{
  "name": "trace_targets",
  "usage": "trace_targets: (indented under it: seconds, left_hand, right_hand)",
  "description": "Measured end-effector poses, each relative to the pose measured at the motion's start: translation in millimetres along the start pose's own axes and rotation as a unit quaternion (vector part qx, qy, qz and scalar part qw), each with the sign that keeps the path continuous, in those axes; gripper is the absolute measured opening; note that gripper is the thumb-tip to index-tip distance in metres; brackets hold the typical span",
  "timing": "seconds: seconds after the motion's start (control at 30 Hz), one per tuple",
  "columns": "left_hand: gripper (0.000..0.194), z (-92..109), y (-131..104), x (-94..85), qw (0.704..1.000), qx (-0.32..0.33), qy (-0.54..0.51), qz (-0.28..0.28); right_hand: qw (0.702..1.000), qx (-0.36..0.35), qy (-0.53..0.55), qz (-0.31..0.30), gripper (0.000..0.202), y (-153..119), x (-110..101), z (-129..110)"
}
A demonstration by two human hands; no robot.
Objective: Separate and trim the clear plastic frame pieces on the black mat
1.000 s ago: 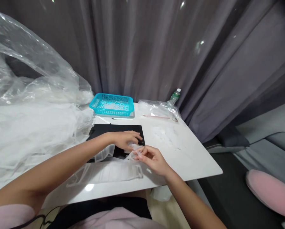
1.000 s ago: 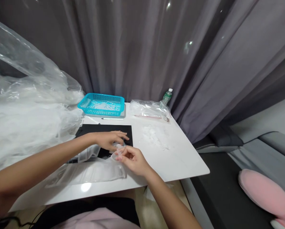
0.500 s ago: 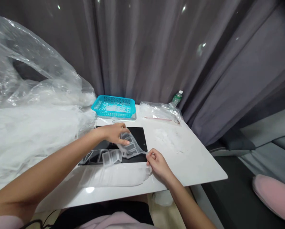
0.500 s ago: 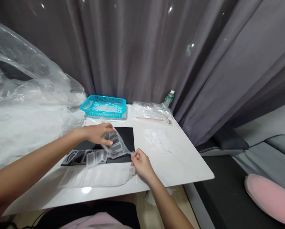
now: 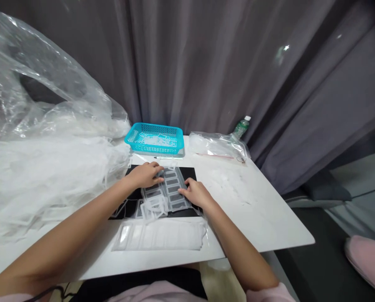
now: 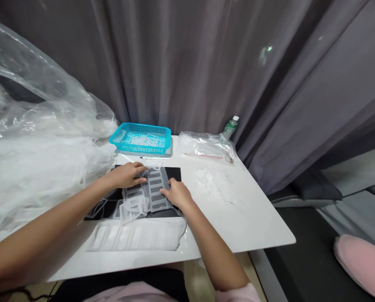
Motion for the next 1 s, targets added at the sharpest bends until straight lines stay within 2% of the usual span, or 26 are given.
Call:
trace_targets:
  seconds: [0.13, 0.23, 0.3, 0.4, 0.47, 0.57, 0.67, 0.77, 0.9, 1.0]
  left_hand:
    - [0.065, 8, -6, 16.7, 0.999, 0.027, -0.023, 0.003]
    - [0.057, 22, -23, 14.8, 0.997, 0.039, -0.045, 0.043]
    - [0.054, 44, -33, 13.5, 0.989, 0.104, -0.093, 0.038]
    - [0.060, 80, -47, 15.9, 0.964, 0.217, -0.152, -0.013]
    - [0.048, 89, -50, 15.2, 0.957, 0.240, -0.162, -0.020]
    - [0.027, 86, -48, 7.8, 0.955, 0.235, -0.182, 0.014]
    - [0.023, 70, -46, -8.2, 0.957, 0.206, -0.188, 0.081]
    - [0.022, 50, -48, -23.9, 0.962, 0.156, -0.173, 0.146]
    - [0.022, 41, -49, -18.7, 0.961, 0.139, -0.205, 0.122]
    - [0.025, 51, -51, -24.2, 0.966, 0.153, -0.134, 0.159]
  right_hand:
    - [0.999, -0.018, 0.041, -0.030, 0.018, 12, 3, -7]
    - [0.995, -0.006, 0.069, -0.074, 0.017, 19, 5, 3]
    - [0.988, 0.005, 0.107, -0.108, 0.016, 22, 11, 12]
    - [0.967, -0.007, 0.205, -0.152, 0.020, 24, 17, 17]
    - [0.953, -0.020, 0.262, -0.151, 0.020, 24, 12, 16]
    - [0.940, -0.006, 0.316, -0.128, 0.017, 26, 0, 17]
    - [0.923, 0.019, 0.357, -0.142, 0.012, 23, -6, 15]
    - [0.911, 0.040, 0.382, -0.153, 0.014, 20, -6, 14]
    - [0.887, 0.042, 0.442, -0.127, 0.022, 22, -10, 15]
    - [0.884, 0.026, 0.455, -0.100, 0.042, 24, -14, 17]
Point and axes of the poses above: each hand's wrist, its own y-axis towards the middle knuckle, its own x-axis out of the palm, z = x × y, the point moved 9 cm from there along y, towards the middle knuckle, and after that the axes turned 13 degrees about x, right-handed, at the moved point
